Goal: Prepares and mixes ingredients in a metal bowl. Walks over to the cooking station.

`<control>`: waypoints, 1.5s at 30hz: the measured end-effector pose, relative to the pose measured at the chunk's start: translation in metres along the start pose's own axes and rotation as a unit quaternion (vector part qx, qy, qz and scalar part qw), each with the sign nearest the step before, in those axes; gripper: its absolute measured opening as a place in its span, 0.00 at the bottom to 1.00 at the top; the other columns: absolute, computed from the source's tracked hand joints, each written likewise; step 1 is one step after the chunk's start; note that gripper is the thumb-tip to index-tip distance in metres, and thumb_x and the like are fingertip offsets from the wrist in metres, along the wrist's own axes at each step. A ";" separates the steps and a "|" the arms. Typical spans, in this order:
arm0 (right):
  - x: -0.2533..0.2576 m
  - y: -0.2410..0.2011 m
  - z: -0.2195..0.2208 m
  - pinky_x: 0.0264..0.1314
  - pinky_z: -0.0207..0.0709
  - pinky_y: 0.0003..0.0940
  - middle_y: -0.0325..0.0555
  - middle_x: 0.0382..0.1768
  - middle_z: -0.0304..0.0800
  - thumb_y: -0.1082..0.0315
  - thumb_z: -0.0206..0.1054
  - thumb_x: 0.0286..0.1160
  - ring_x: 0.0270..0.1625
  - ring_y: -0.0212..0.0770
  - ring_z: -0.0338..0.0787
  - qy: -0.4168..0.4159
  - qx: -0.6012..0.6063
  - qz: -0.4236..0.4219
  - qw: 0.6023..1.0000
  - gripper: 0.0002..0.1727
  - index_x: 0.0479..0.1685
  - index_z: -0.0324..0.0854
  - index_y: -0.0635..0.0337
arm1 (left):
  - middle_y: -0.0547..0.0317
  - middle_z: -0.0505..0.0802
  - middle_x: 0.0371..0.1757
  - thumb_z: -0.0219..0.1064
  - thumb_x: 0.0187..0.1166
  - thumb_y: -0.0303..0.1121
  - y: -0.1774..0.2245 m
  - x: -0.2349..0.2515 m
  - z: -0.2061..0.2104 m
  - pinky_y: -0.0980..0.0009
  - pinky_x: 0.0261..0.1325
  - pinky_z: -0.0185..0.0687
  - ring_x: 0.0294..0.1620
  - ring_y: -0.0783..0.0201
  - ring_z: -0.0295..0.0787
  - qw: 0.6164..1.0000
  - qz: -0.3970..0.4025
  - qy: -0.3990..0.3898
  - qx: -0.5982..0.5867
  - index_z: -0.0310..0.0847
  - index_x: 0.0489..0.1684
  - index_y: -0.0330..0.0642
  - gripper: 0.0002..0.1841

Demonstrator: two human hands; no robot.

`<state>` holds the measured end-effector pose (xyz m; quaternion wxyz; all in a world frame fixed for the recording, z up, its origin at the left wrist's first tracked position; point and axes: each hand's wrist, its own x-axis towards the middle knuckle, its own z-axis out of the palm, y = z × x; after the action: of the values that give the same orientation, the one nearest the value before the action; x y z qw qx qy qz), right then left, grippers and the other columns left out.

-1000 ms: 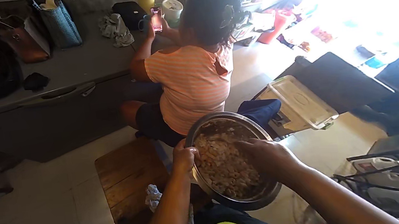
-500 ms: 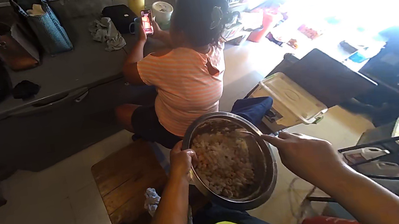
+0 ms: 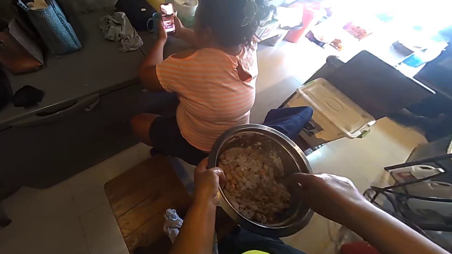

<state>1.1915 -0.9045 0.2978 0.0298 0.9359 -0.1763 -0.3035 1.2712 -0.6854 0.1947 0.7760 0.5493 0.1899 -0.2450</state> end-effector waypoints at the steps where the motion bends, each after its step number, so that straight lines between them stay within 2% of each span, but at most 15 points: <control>1: -0.001 -0.003 0.000 0.60 0.80 0.67 0.49 0.48 0.98 0.53 0.58 0.88 0.57 0.58 0.94 0.009 0.008 -0.009 1.000 0.16 0.63 0.90 0.38 | 0.51 0.90 0.43 0.64 0.57 0.09 0.000 0.000 0.000 0.69 0.35 0.82 0.37 0.64 0.86 1.000 0.002 -0.002 0.001 0.85 0.52 0.35 0.23; 5: -0.012 -0.004 -0.002 0.53 0.82 0.64 0.48 0.42 0.98 0.55 0.60 0.86 0.50 0.56 0.95 0.068 0.007 -0.026 0.997 0.16 0.61 0.91 0.39 | 0.51 0.90 0.42 0.64 0.59 0.09 0.001 0.002 -0.002 0.69 0.35 0.81 0.36 0.64 0.85 1.000 -0.006 -0.001 0.002 0.86 0.52 0.36 0.22; 9: -0.025 0.001 -0.005 0.36 0.82 0.63 0.50 0.34 0.97 0.63 0.64 0.83 0.37 0.59 0.96 0.208 -0.019 -0.088 0.974 0.12 0.51 0.94 0.46 | 0.51 0.90 0.42 0.64 0.59 0.09 0.001 0.003 -0.003 0.69 0.34 0.81 0.35 0.64 0.85 1.000 -0.017 0.002 -0.002 0.85 0.53 0.36 0.22; 11: -0.026 0.003 -0.006 0.31 0.83 0.63 0.52 0.34 0.97 0.66 0.65 0.81 0.35 0.60 0.96 0.270 -0.030 -0.114 0.956 0.11 0.47 0.95 0.49 | 0.50 0.89 0.43 0.64 0.60 0.10 0.000 0.004 -0.003 0.68 0.34 0.81 0.36 0.63 0.85 1.000 -0.018 -0.002 -0.004 0.84 0.57 0.36 0.24; 17: -0.011 0.012 -0.019 0.32 0.83 0.57 0.50 0.33 0.95 0.72 0.65 0.77 0.43 0.60 0.95 0.342 -0.083 -0.122 0.928 0.12 0.44 0.95 0.48 | 0.50 0.90 0.42 0.64 0.58 0.09 0.001 0.002 -0.003 0.70 0.32 0.81 0.34 0.64 0.85 1.000 -0.011 -0.006 -0.012 0.85 0.54 0.35 0.23; 20: -0.003 0.012 -0.029 0.33 0.84 0.56 0.53 0.36 0.95 0.75 0.66 0.76 0.46 0.61 0.95 0.296 -0.139 -0.097 0.940 0.12 0.44 0.95 0.50 | 0.50 0.89 0.43 0.64 0.57 0.09 0.001 0.002 -0.003 0.69 0.33 0.81 0.35 0.64 0.85 1.000 -0.009 -0.005 -0.005 0.85 0.54 0.35 0.23; 24: 0.000 0.006 -0.034 0.36 0.84 0.54 0.53 0.40 0.94 0.74 0.64 0.77 0.44 0.58 0.95 0.157 -0.228 -0.071 0.958 0.11 0.41 0.94 0.53 | 0.50 0.90 0.45 0.64 0.57 0.10 0.001 0.002 -0.003 0.67 0.37 0.83 0.39 0.62 0.86 1.000 -0.014 -0.003 -0.004 0.85 0.55 0.36 0.24; 27: 0.001 0.001 -0.038 0.46 0.85 0.57 0.53 0.44 0.95 0.65 0.62 0.82 0.50 0.57 0.95 0.016 -0.248 -0.068 0.966 0.11 0.42 0.91 0.55 | 0.51 0.90 0.44 0.64 0.57 0.10 0.001 0.003 -0.003 0.68 0.35 0.82 0.37 0.63 0.86 1.000 -0.013 0.000 -0.009 0.85 0.54 0.36 0.23; 30: 0.001 0.001 -0.039 0.54 0.83 0.60 0.51 0.47 0.96 0.55 0.60 0.84 0.55 0.57 0.94 -0.058 -0.222 -0.077 0.970 0.15 0.49 0.91 0.51 | 0.50 0.90 0.45 0.65 0.58 0.10 0.001 0.003 -0.003 0.68 0.36 0.82 0.38 0.63 0.86 1.000 -0.013 0.000 -0.010 0.85 0.55 0.36 0.24; 33: 0.000 0.006 -0.031 0.60 0.80 0.64 0.50 0.50 0.96 0.51 0.63 0.83 0.58 0.58 0.93 -0.088 -0.156 -0.078 0.981 0.16 0.55 0.90 0.46 | 0.50 0.90 0.45 0.64 0.58 0.10 0.000 0.004 -0.003 0.69 0.34 0.81 0.37 0.63 0.86 1.000 -0.013 0.002 -0.015 0.84 0.57 0.35 0.25; 37: 0.007 0.015 -0.013 0.60 0.81 0.67 0.48 0.50 0.97 0.50 0.65 0.84 0.59 0.58 0.93 -0.090 -0.089 -0.066 0.990 0.14 0.57 0.89 0.41 | 0.50 0.89 0.44 0.64 0.58 0.10 0.000 0.003 -0.003 0.70 0.32 0.81 0.36 0.63 0.85 1.000 -0.017 0.002 -0.014 0.84 0.56 0.35 0.24; 42: 0.017 0.024 0.009 0.57 0.80 0.70 0.47 0.47 0.97 0.49 0.65 0.84 0.56 0.58 0.94 -0.061 -0.014 -0.069 0.996 0.14 0.52 0.90 0.43 | 0.49 0.90 0.48 0.64 0.60 0.10 0.002 0.002 -0.002 0.69 0.36 0.82 0.38 0.63 0.85 1.000 -0.015 0.002 0.000 0.83 0.61 0.34 0.26; 45: 0.021 0.022 0.008 0.59 0.81 0.69 0.47 0.49 0.96 0.52 0.65 0.85 0.58 0.57 0.93 -0.081 0.019 -0.056 0.995 0.12 0.53 0.90 0.44 | 0.50 0.89 0.45 0.63 0.60 0.10 0.001 0.002 -0.003 0.70 0.33 0.81 0.35 0.64 0.85 1.000 -0.016 0.005 -0.009 0.83 0.60 0.35 0.25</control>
<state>1.1956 -0.9318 0.2828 -0.0198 0.9172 -0.1308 -0.3758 1.2738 -0.6829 0.1934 0.7758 0.5404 0.2048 -0.2533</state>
